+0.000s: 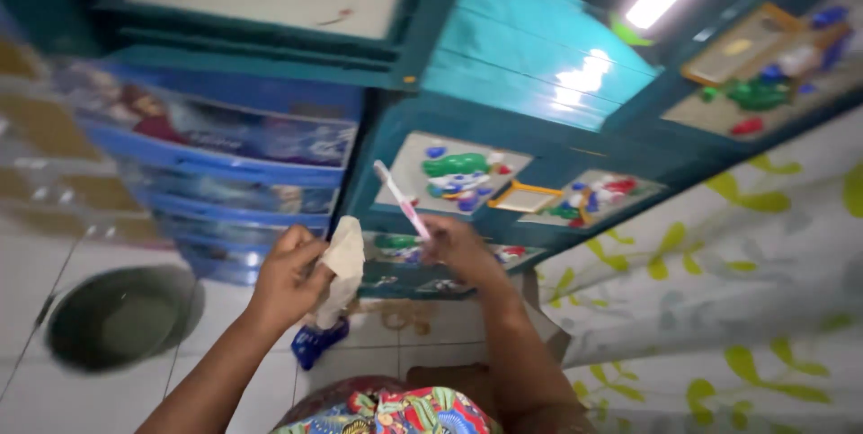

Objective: The person scrubs the inside and outside of a teal plastic cabinet using a toothbrush and a cloth. They wipe the interior shelves and scrub the exterior panels and decorative elements.

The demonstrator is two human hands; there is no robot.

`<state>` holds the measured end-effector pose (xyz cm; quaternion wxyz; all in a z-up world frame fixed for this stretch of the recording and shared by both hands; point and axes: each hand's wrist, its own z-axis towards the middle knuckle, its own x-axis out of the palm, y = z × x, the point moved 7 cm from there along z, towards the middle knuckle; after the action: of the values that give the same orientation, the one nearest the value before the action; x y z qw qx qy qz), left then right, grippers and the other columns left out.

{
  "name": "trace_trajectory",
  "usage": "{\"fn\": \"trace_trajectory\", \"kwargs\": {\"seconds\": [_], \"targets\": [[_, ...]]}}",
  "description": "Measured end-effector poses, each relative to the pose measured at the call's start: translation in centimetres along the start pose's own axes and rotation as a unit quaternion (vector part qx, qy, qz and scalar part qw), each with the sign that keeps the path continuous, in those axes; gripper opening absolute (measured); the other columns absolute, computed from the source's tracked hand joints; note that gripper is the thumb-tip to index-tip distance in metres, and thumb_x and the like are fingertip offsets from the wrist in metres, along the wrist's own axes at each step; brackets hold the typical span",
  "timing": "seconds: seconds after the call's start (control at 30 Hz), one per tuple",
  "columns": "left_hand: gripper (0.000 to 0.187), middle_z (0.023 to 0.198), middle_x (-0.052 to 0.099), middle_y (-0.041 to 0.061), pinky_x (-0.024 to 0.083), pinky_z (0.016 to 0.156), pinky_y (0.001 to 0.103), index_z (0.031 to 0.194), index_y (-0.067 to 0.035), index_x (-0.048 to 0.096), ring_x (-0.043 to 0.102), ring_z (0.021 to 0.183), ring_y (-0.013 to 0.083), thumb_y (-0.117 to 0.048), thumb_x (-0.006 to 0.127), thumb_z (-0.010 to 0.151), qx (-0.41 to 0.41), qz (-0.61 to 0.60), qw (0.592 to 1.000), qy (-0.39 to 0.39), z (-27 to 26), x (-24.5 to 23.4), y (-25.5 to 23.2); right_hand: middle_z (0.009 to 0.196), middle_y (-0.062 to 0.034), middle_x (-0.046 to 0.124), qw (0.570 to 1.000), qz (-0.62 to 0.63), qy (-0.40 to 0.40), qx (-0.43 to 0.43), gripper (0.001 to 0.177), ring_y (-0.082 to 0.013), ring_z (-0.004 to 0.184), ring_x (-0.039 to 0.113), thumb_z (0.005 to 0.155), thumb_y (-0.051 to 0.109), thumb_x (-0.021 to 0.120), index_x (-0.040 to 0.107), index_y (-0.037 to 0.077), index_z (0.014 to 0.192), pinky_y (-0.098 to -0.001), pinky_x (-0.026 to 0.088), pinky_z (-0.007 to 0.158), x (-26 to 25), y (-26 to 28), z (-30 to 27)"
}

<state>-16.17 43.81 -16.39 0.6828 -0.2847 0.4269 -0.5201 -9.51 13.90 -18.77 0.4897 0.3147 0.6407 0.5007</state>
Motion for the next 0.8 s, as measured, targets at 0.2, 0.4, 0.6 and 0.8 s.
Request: {"fn": "trace_trajectory", "kwargs": {"seconds": [0.2,0.4,0.6,0.8], "targets": [[0.025,0.102,0.05,0.014,0.043,0.086,0.041,0.089,-0.003,0.074,0.051,0.101,0.0311,-0.006,0.079,0.065,0.116,0.004,0.992,0.044,2.7,7.2,-3.8,0.093,0.0015,0.06,0.962,0.27,-0.012,0.047,0.028,-0.0055,0.075,0.058,0.092,0.003,0.067,0.062,0.012,0.119,-0.0201,0.041,0.058,-3.8,-2.9,-5.5],[0.022,0.107,0.052,0.015,0.039,0.09,0.045,0.085,-0.007,0.074,0.049,0.103,0.0351,-0.003,0.077,0.063,0.153,-0.008,0.985,0.077,2.9,15.5,-6.9,0.087,0.0004,0.068,0.96,0.275,-0.008,0.061,0.016,-0.0074,0.076,0.063,0.094,0.014,0.065,0.071,0.006,0.106,-0.0224,0.05,0.069,-4.2,-4.3,-2.9],[0.022,0.111,0.051,0.018,0.04,0.093,0.045,0.085,-0.008,0.071,0.05,0.108,0.0377,-0.003,0.074,0.064,0.148,0.016,0.989,0.027,2.4,21.0,-7.8,0.078,0.003,0.064,0.958,0.257,0.036,0.123,0.011,-0.0078,0.067,0.063,0.098,0.016,0.073,0.069,0.006,0.096,-0.0247,0.05,0.055,-5.2,-8.4,-1.1],[0.026,0.123,0.052,0.021,0.039,0.1,0.049,0.086,-0.006,0.069,0.049,0.117,0.0415,0.003,0.069,0.062,0.091,0.041,0.995,-0.031,0.3,22.5,-7.1,0.08,-0.0007,0.069,0.935,0.293,0.094,0.178,0.009,-0.0115,0.069,0.069,0.088,0.011,0.076,0.07,0.007,0.093,-0.0264,0.055,0.058,-4.8,-10.0,0.4]]}}
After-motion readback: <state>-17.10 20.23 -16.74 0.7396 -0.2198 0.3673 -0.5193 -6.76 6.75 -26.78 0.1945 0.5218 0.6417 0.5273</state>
